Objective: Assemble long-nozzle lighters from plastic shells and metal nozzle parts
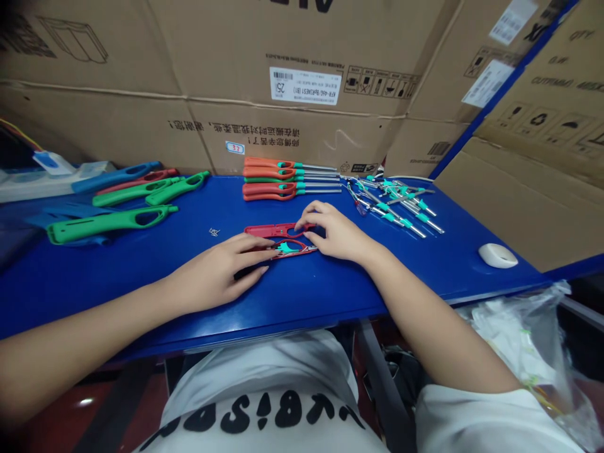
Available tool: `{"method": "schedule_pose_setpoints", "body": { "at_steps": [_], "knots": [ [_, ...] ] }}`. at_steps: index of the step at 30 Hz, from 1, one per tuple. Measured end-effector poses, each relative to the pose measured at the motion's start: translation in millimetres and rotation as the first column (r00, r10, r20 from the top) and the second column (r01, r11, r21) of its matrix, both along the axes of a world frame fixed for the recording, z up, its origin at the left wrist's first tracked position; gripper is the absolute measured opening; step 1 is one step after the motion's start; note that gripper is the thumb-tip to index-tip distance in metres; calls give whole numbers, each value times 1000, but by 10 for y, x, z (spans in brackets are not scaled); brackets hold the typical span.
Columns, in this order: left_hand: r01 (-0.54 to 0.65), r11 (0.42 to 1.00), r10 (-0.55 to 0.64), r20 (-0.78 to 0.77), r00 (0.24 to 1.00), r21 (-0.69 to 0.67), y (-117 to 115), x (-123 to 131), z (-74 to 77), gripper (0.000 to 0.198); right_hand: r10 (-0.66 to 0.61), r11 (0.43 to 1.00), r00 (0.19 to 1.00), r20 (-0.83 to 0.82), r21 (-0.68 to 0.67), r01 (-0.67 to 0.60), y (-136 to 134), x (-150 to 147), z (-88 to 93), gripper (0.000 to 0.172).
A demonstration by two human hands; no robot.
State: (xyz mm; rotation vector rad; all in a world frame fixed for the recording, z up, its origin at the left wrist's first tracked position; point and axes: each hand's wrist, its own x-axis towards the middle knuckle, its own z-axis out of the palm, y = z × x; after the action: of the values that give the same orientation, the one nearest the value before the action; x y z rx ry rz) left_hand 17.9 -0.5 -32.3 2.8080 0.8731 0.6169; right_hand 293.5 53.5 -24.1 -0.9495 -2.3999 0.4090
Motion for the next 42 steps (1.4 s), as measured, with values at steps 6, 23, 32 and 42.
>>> {"method": "schedule_pose_setpoints", "body": {
  "at_steps": [6, 23, 32, 42],
  "knots": [
    [-48, 999, 42, 207, 978, 22, 77, -28, 45, 31, -90, 995, 996, -6, -48, 89, 63, 19, -51, 5],
    [-54, 996, 53, 13, 998, 75, 143, -209, 233, 31, -42, 954, 968, -246, -297, -34, -111, -137, 56, 37],
    [-31, 992, 24, -63, 998, -126, 157, -230, 313, 27, 170, 983, 985, -6, -63, -170, -98, -117, 32, 35],
    [-24, 988, 21, -21, 1000, -154, 179, -222, 242, 26, 173, 981, 985, 10, -91, -171, -73, -75, 17, 35]
  ]
}}
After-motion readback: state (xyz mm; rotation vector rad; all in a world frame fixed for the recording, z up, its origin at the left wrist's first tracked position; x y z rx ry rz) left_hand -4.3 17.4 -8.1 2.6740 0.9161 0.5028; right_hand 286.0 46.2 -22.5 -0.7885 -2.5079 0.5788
